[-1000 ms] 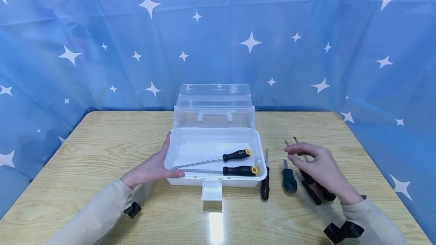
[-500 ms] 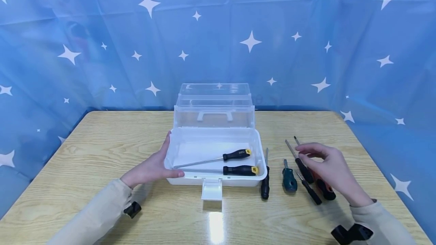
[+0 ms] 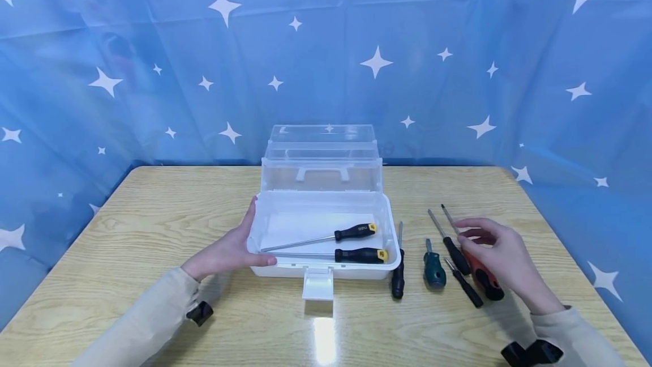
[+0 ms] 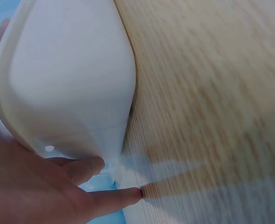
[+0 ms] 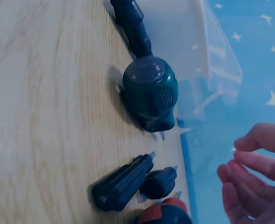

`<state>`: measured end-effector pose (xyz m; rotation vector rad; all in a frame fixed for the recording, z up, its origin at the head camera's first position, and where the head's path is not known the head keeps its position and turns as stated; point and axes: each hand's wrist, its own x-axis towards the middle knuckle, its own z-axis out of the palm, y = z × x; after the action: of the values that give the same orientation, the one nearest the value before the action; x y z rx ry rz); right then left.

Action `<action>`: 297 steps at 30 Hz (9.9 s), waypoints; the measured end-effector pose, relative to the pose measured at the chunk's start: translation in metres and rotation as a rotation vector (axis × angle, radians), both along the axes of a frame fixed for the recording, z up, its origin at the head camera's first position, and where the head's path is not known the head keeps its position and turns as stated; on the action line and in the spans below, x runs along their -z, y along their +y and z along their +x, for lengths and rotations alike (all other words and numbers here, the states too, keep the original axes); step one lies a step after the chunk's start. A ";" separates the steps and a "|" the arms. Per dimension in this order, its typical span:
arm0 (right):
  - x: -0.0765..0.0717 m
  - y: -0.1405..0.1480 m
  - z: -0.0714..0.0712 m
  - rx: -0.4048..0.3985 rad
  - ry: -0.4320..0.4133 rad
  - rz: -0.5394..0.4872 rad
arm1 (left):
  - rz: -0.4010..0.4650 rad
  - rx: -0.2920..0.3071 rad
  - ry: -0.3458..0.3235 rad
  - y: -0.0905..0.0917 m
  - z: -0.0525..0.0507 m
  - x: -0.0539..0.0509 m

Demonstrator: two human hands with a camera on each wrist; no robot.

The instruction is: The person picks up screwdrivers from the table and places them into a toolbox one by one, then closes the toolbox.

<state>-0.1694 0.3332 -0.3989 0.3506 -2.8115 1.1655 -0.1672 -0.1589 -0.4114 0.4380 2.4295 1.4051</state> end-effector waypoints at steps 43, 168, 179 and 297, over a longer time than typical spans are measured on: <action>0.036 0.024 0.006 0.060 -0.181 0.169 | 0.029 0.000 -0.014 0.001 -0.001 0.001; -0.018 -0.071 0.005 -0.172 0.062 -0.159 | -0.003 -0.036 -0.023 0.001 0.000 0.003; -0.022 -0.086 -0.002 -0.225 0.065 -0.117 | 0.020 -0.021 -0.007 0.001 0.000 0.004; -0.034 -0.102 -0.014 -0.290 -0.110 -0.035 | 0.015 -0.021 0.004 0.000 0.001 0.002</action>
<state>-0.1837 0.2312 -0.3649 0.7340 -2.9006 1.3226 -0.1661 -0.1585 -0.4138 0.4197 2.4350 1.4333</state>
